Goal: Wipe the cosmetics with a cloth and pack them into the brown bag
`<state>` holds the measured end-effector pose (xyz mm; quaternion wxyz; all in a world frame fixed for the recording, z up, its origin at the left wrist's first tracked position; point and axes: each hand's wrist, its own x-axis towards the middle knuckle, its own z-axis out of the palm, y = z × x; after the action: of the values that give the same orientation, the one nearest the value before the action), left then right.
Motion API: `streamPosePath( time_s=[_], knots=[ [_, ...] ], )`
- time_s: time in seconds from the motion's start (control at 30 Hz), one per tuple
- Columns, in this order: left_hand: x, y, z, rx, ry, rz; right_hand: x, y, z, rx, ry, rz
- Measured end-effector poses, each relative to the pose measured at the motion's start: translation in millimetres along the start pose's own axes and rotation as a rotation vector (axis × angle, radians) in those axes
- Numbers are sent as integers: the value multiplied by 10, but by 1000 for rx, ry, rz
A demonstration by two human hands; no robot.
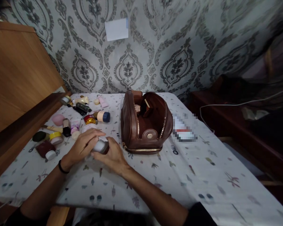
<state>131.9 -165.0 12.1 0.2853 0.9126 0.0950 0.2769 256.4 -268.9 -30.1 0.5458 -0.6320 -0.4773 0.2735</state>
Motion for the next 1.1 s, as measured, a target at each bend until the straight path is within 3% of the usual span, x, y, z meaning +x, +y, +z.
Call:
streamPosePath(
  time_s=[0.1, 0.3, 0.47, 0.6, 0.77, 0.87, 1.0, 1.1],
  knots=[
    [13, 29, 1, -108, -3, -166, -27, 8, 8, -145, 40, -104],
    [-28, -24, 16, -301, -56, -351, -32, 9, -9, -117, 163, -222],
    [-87, -144, -121, -518, -31, -509, 9, 30, -6, 34, 173, -116],
    [-69, -121, -228, -802, -12, -511, 29, -35, -27, 268, 116, 33],
    [-16, -182, -215, -813, 147, -554, 27, -131, -55, 435, 88, 109],
    [-23, -294, -209, -650, 204, -594, 25, -165, -70, 457, 105, 134],
    [-58, -361, -237, 19, 311, -477, 15, -195, -80, 477, 87, 143],
    [-72, -337, -241, 318, 366, -390, 9, -199, -76, 482, 77, 145]
  ],
)
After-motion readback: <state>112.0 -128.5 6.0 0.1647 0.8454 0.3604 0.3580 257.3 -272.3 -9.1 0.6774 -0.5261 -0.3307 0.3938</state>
